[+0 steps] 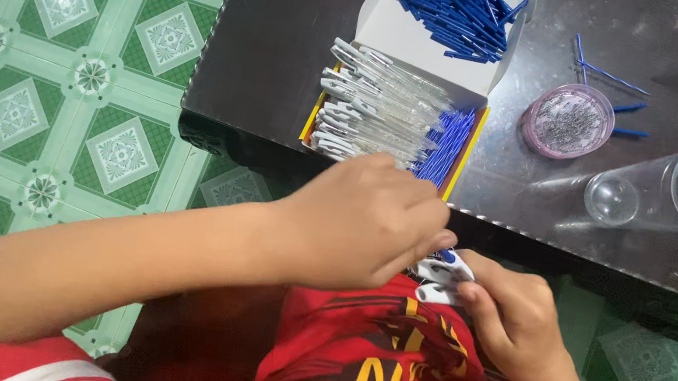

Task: The person assembles pens by inserting blue ink cartridges into clear plastic barrels. They pick up barrels and cartridges from a box and the table, insert the cartridges, and place the assembled pens into a clear plastic cup.

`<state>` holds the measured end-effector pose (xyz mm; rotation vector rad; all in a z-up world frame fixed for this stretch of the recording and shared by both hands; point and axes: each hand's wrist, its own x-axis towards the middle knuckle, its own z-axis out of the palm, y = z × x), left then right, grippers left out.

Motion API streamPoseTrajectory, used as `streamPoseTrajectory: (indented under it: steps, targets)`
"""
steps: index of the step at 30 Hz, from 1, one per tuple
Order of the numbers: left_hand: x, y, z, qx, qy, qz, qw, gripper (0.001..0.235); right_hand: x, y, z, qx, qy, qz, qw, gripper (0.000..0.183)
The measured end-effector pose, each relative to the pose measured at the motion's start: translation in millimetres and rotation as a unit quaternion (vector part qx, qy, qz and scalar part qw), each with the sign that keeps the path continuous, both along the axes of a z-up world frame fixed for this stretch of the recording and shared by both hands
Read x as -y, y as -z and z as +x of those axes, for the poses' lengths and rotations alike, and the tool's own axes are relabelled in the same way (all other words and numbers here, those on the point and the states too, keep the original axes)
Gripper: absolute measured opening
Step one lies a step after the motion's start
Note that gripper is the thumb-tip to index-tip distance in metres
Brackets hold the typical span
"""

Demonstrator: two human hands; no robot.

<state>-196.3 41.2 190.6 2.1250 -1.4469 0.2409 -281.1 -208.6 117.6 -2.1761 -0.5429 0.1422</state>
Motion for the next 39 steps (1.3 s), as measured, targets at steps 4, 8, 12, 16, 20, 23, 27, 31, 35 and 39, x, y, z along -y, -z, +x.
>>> streamPoseTrajectory:
  steps: [4,8,12,16,20,23,27,31,35,39]
  targets:
    - [7,-11,5,-0.130,-0.117,0.121,0.977,0.039,-5,0,7,0.089,0.008,-0.034,0.995,0.037]
    - [13,-8,26,-0.314,-0.142,0.112,0.932,0.048,-11,15,21,0.239,0.070,-0.107,0.963,0.033]
    - [24,16,33,-0.360,-0.192,0.080,0.909,0.050,-20,20,34,0.276,0.094,-0.169,0.941,0.033]
    - [32,27,36,-0.322,-0.168,0.081,0.928,0.041,-17,27,46,0.328,0.086,-0.190,0.921,0.028]
    - [12,8,62,-0.383,-0.256,0.040,0.887,0.050,-8,25,56,0.383,0.120,-0.238,0.884,0.035]
    - [-10,-32,65,-0.385,-0.295,0.069,0.872,0.051,-11,47,58,0.370,0.123,-0.171,0.905,0.037]
    - [-19,-30,91,-0.311,-0.264,0.037,0.912,0.045,-24,71,59,0.310,0.122,-0.045,0.942,0.036]
    - [-13,25,142,-0.205,-0.194,-0.026,0.959,0.025,-22,100,58,0.245,0.195,0.039,0.949,0.039]
    - [15,128,213,-0.119,-0.199,-0.085,0.969,0.011,-18,106,62,0.157,0.279,0.122,0.940,0.035]
    - [36,212,252,-0.127,-0.278,-0.078,0.949,0.009,-13,106,65,0.058,0.335,0.091,0.936,0.042]
